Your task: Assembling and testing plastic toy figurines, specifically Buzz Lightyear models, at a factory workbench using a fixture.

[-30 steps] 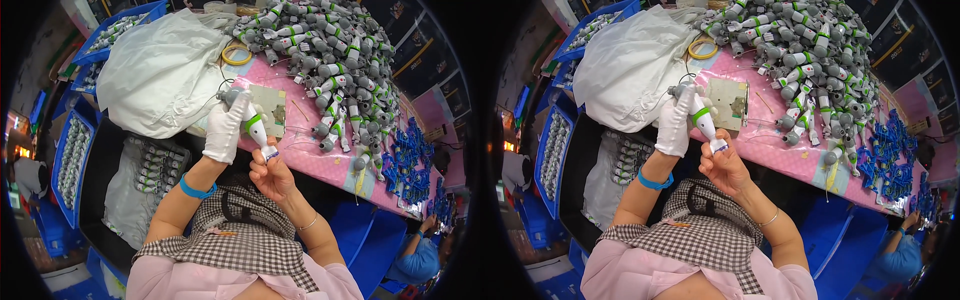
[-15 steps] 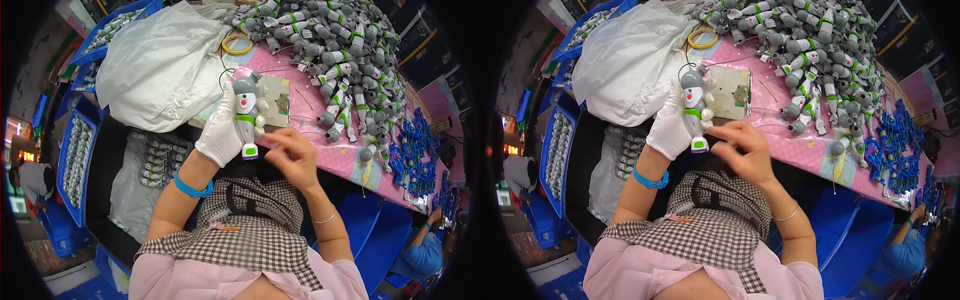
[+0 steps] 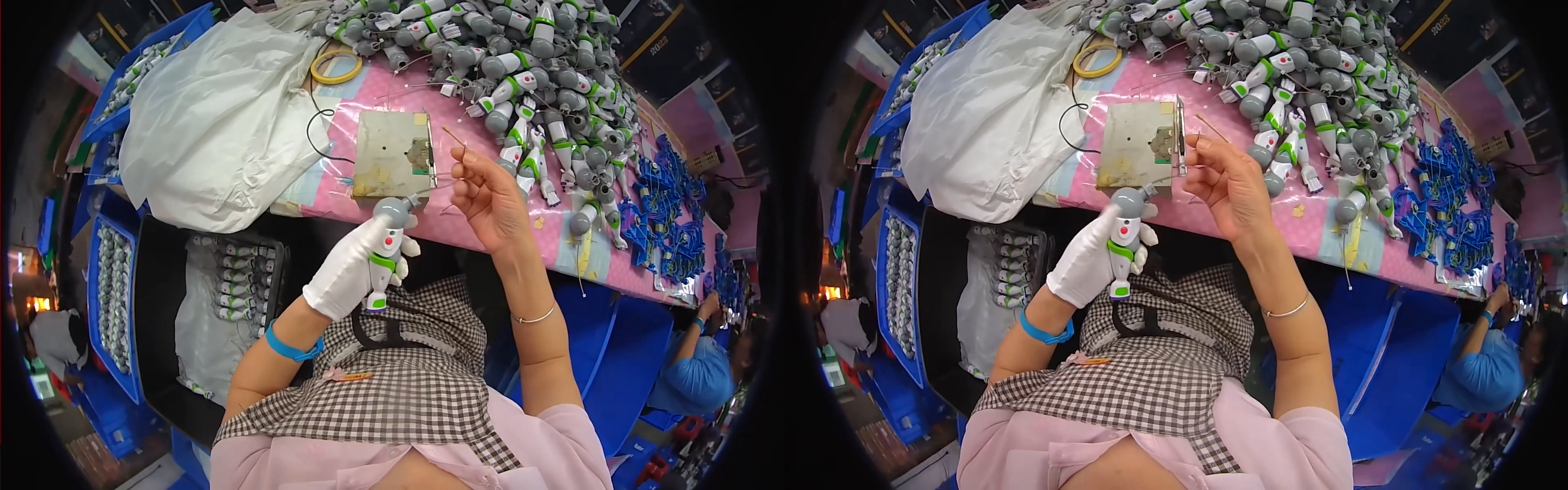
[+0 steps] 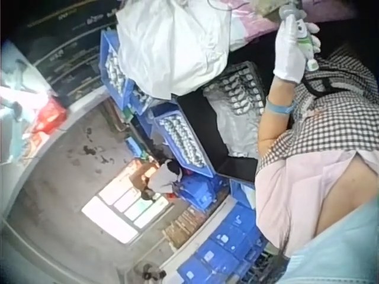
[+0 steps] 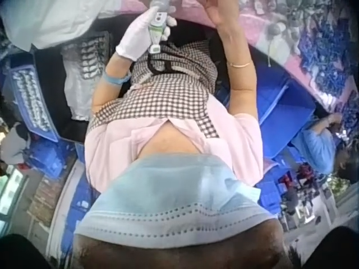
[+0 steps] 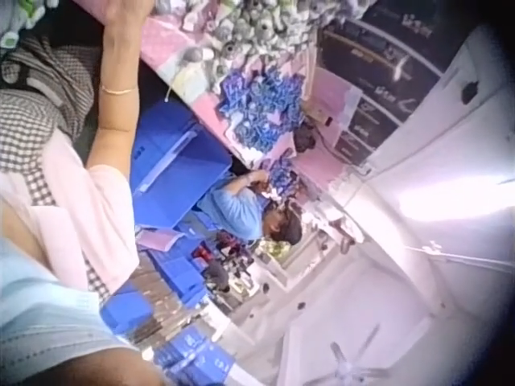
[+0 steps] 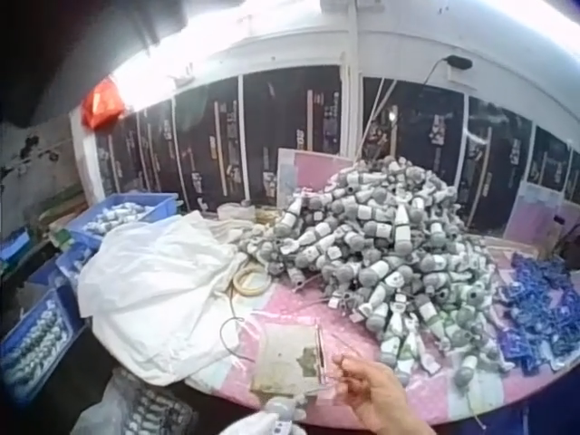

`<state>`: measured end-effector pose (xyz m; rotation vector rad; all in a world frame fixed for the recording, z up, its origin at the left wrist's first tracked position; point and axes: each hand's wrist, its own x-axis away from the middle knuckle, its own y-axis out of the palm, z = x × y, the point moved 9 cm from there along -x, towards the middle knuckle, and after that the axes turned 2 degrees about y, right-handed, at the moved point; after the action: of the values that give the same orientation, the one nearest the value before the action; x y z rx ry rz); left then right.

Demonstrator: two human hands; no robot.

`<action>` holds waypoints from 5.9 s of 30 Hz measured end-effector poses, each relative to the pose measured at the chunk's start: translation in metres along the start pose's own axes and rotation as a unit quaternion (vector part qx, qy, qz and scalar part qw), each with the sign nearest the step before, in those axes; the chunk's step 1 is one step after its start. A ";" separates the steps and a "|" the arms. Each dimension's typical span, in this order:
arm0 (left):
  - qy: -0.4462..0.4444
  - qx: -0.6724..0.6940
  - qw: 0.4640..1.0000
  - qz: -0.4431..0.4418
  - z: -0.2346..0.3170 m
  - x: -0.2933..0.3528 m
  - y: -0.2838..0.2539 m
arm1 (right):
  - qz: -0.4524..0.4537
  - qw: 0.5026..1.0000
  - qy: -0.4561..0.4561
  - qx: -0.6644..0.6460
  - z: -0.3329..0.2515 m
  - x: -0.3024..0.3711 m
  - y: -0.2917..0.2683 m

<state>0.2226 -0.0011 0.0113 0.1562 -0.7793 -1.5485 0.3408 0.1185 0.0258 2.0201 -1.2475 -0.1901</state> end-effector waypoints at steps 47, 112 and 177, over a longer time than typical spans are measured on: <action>0.189 -0.006 0.766 0.615 -0.045 0.199 -0.423 | 0.337 0.567 -0.134 0.739 -0.234 0.145 -0.318; 0.078 0.099 0.990 -0.057 0.035 -0.011 0.003 | 0.019 0.943 -0.118 0.311 -0.010 0.019 0.023; 0.246 0.114 0.947 0.172 0.069 0.086 -0.158 | 0.048 0.886 -0.125 0.444 -0.086 0.046 -0.026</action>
<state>0.0407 -0.0654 0.0055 0.5279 -0.5462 -1.0236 0.4246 0.1311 0.0818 2.7453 -1.8124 0.2311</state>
